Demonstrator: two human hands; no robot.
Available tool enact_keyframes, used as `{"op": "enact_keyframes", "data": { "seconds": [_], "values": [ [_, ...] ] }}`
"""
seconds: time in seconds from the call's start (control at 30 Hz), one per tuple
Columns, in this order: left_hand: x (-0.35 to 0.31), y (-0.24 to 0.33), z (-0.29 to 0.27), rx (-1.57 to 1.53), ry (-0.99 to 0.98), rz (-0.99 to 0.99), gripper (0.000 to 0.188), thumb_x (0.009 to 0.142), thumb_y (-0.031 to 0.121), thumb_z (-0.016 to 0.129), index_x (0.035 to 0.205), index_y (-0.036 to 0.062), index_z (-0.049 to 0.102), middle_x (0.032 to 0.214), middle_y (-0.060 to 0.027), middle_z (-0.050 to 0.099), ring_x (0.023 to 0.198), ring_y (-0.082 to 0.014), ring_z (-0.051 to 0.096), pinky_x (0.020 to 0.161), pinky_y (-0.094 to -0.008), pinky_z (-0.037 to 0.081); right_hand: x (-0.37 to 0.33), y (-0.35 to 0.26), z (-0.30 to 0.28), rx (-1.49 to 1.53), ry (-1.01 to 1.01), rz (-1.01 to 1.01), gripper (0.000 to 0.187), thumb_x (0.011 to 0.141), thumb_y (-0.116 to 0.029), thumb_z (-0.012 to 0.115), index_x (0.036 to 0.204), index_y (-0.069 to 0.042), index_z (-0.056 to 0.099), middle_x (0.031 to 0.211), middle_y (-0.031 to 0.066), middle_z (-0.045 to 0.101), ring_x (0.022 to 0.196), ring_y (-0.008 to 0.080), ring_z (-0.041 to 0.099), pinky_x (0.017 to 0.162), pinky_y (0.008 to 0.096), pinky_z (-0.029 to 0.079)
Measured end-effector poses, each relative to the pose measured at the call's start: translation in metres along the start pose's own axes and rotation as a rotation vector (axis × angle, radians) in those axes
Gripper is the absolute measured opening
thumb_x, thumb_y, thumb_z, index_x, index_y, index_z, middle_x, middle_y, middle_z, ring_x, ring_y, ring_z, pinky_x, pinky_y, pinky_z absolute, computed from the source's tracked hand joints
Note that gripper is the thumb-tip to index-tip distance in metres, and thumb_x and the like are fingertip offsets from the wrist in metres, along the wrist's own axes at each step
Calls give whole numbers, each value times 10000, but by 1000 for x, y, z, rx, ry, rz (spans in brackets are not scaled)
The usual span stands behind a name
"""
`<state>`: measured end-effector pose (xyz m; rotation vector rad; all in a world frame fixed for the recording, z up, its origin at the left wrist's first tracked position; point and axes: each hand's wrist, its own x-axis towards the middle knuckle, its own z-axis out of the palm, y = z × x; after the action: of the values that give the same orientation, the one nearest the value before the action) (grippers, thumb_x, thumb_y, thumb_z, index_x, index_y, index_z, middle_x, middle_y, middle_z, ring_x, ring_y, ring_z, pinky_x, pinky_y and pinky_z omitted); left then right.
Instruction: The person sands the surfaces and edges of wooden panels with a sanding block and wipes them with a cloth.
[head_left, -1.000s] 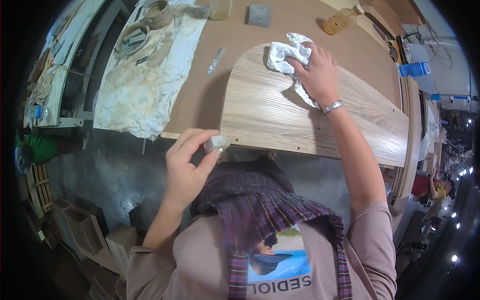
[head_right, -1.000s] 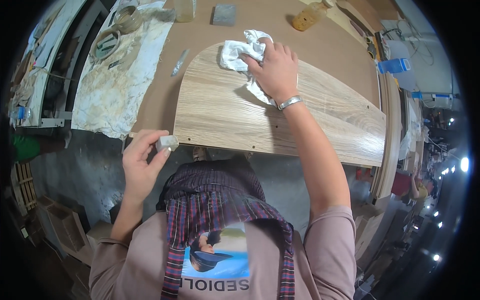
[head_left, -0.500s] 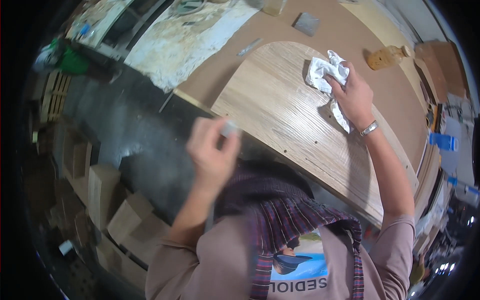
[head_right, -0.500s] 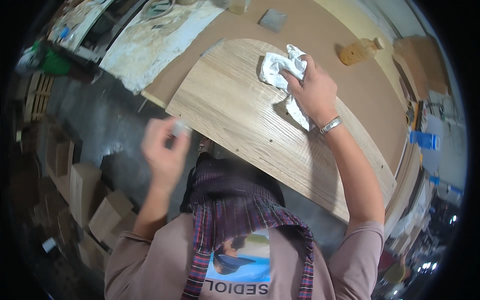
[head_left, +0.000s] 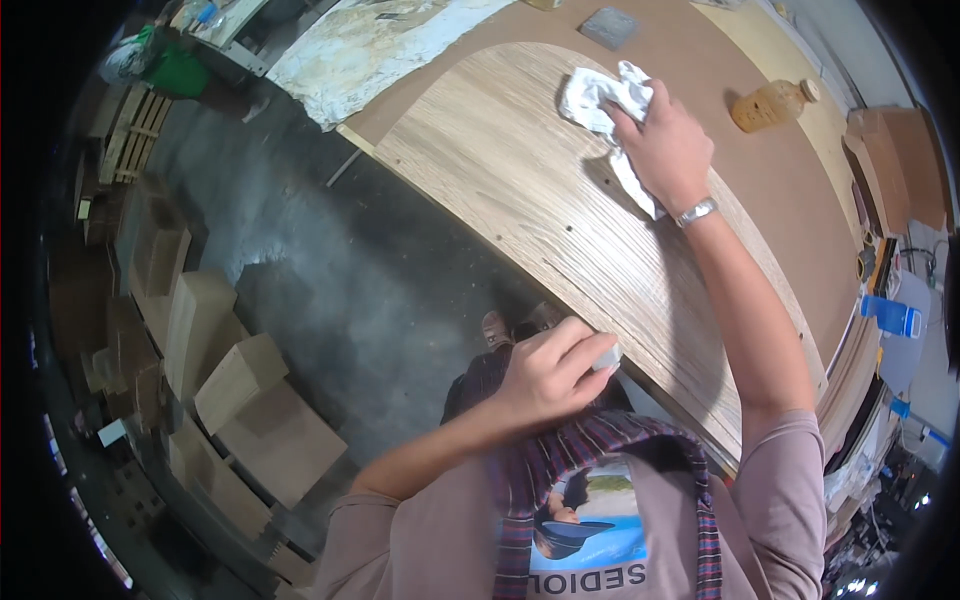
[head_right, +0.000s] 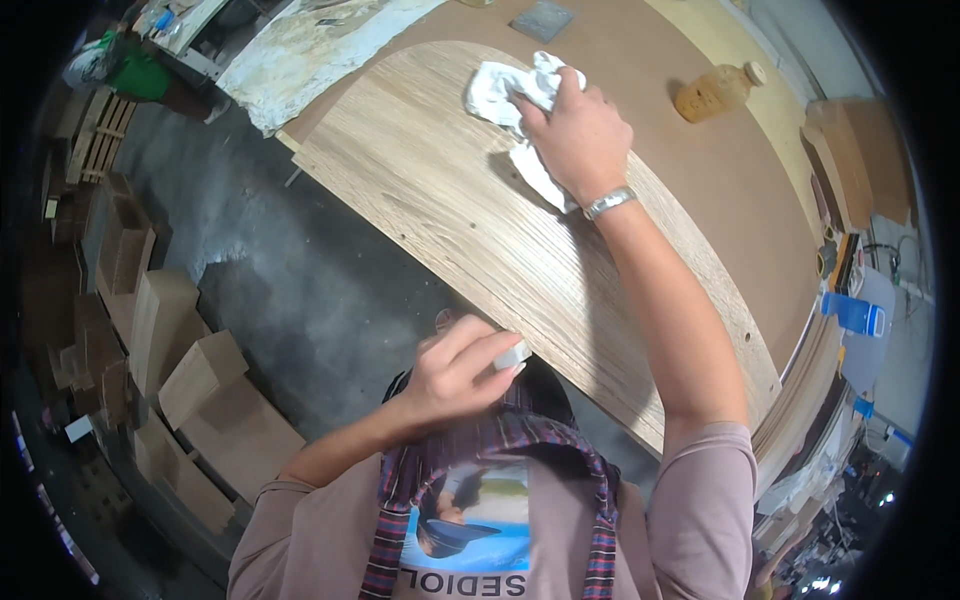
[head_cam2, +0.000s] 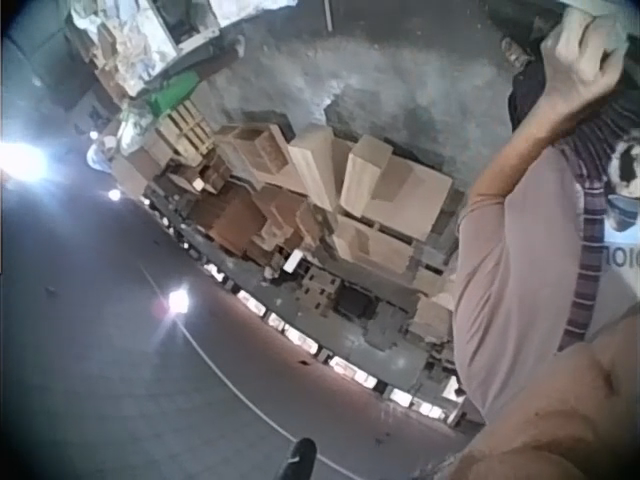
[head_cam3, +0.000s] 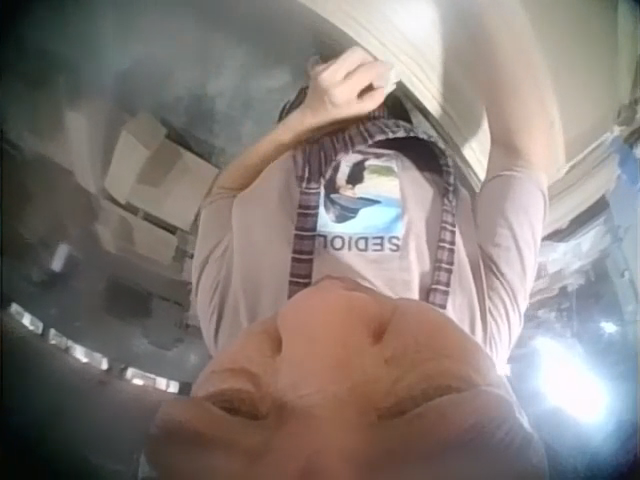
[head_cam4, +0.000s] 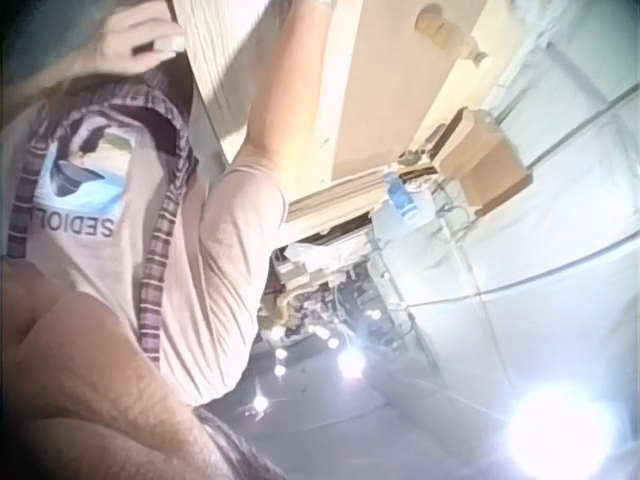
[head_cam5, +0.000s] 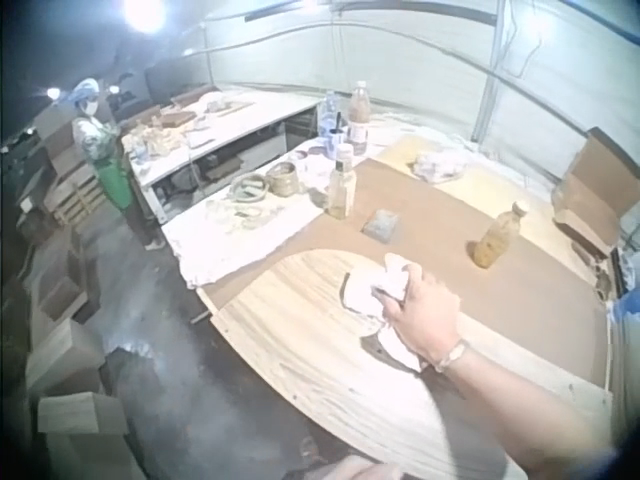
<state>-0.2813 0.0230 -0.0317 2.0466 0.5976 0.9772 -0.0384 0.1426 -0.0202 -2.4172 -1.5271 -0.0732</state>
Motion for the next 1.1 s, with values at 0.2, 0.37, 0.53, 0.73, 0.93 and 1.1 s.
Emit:
{"op": "enact_keyframes", "data": {
  "seconds": [0.2,0.37,0.53,0.73,0.93,1.1],
  "values": [
    [57,-72,-91,66,519,-369,136,855,-13,695,971,0,625,819,-20,619,685,-89,528,634,-248,459,-3,8,-2,-2,31,14,550,874,-541,611,1123,-51,603,943,212,685,881,370,678,727,474,527],
    [-18,-2,22,20,66,21,206,782,104,769,935,37,648,814,-141,593,680,-268,583,608,-345,484,-26,46,-24,5,127,5,461,855,-417,672,1189,-108,596,970,143,700,883,342,688,733,460,534],
    [16,-26,-20,72,291,-93,158,796,15,738,905,3,624,806,-89,564,606,-194,546,557,-319,468,-145,200,-99,-30,314,269,459,871,-386,686,1265,-168,596,992,160,723,918,381,691,748,459,530],
    [-45,40,83,30,28,73,167,797,118,766,896,60,645,805,-86,544,570,-170,530,518,-281,431,-314,321,-177,-268,387,627,429,900,-372,676,1250,-136,602,977,203,718,938,407,684,787,459,521],
    [-32,35,80,95,273,-199,171,765,67,744,899,54,639,767,-90,542,575,-218,538,513,-351,433,-448,358,-240,-77,552,645,370,909,-169,692,1225,4,611,1085,144,713,992,195,675,885,324,495],
    [-95,132,205,111,77,104,176,774,66,762,908,36,652,764,-83,537,569,-173,506,499,-293,424,-521,418,-272,83,663,592,336,936,-145,693,1203,43,617,1112,83,667,1004,157,609,927,301,467]
  ]
}}
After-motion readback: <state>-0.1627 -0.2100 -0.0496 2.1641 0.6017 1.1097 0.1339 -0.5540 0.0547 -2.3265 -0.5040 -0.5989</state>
